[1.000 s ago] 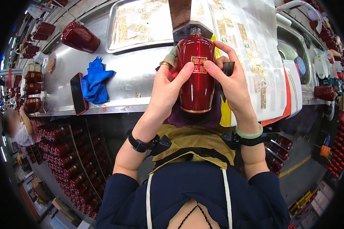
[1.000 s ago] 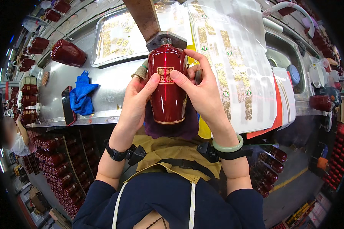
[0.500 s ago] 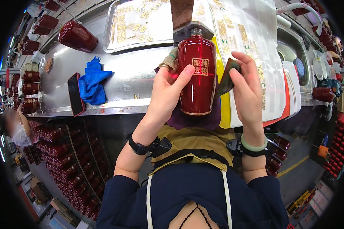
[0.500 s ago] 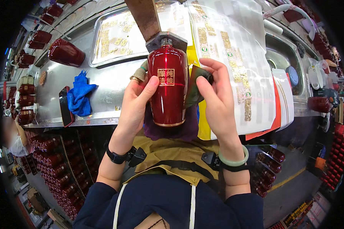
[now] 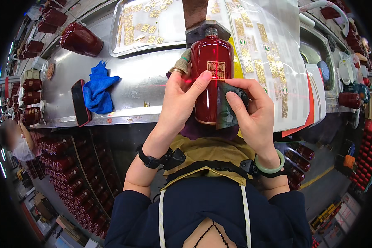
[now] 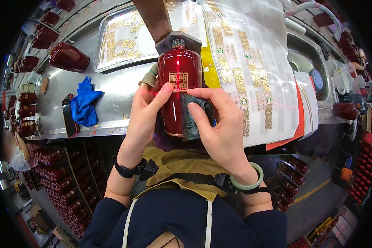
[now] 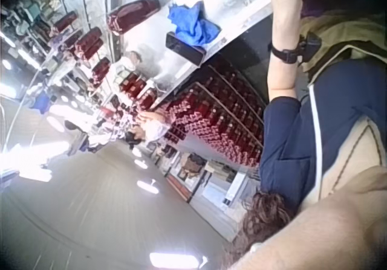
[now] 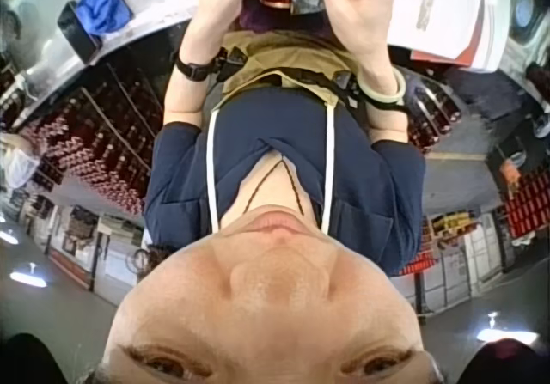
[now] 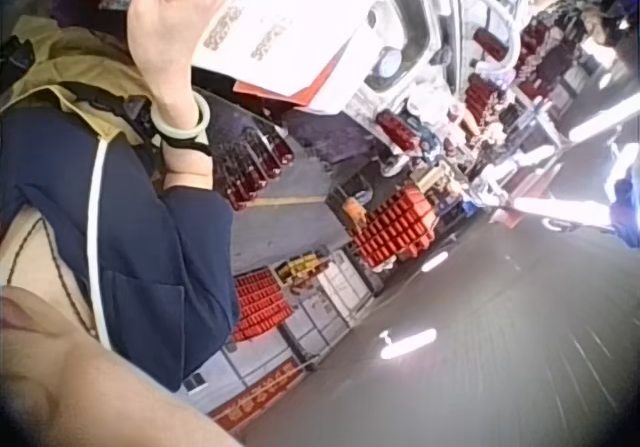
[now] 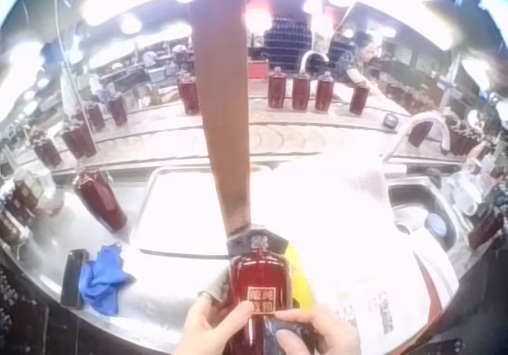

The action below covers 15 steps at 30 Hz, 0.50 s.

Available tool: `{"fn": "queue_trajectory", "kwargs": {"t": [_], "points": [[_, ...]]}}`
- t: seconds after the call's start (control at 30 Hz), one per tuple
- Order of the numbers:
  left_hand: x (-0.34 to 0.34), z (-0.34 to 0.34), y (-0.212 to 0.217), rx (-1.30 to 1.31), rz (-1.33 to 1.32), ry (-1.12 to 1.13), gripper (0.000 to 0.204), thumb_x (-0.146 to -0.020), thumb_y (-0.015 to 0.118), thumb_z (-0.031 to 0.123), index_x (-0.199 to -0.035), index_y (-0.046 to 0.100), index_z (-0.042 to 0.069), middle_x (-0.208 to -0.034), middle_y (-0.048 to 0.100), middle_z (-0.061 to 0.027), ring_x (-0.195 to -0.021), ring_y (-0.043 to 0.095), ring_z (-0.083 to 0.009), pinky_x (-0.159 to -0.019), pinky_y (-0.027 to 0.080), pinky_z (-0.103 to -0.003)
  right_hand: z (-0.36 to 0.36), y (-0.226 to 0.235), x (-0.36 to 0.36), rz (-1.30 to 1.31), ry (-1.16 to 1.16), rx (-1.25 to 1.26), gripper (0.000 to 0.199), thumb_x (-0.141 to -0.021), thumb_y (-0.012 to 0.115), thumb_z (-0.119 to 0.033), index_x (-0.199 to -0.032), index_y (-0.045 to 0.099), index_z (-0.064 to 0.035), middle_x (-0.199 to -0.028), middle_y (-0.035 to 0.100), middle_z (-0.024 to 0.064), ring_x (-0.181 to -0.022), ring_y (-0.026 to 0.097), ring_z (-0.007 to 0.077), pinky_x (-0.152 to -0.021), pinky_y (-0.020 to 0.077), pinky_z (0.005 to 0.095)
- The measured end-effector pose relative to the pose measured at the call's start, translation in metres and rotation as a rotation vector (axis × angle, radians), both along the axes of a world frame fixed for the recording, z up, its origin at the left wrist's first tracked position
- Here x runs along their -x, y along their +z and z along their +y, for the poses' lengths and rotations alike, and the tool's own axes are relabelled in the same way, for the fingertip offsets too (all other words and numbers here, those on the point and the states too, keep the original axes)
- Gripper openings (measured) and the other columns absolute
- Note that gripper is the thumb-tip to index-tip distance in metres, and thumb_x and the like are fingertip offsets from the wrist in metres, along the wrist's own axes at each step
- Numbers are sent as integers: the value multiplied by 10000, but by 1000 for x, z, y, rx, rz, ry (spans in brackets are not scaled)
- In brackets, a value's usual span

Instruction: Applying decorative gold labels and seals to red glass bottles at a production line station.

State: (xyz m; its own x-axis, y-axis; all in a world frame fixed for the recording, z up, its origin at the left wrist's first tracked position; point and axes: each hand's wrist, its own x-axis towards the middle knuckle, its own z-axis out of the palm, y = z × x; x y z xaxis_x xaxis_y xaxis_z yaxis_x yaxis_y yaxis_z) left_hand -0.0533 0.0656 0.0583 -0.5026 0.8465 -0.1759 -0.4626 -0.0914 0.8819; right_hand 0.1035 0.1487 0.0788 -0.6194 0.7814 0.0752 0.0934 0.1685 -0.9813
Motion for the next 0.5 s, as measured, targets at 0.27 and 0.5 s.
{"fn": "queue_trajectory", "kwargs": {"t": [0.27,0.5], "points": [[0,0,0,9,21,11,659,-1014,721,201,-1546,397,-12,-1396,607,-119,-1220,622,-156,-1041,532,-329,-1,7,-1,-106,2,-157,232,-932,714,16,-1164,710,11,-1017,647,74,-926,644,161,-822,504,281],[0,2,-2,-6,36,20,662,-1015,720,200,-1555,393,0,-1403,601,-119,-1227,619,-160,-1044,531,-333,0,8,5,-76,-37,-234,216,-881,747,-2,-1096,735,-18,-949,690,120,-844,677,244,-751,519,334]]}}
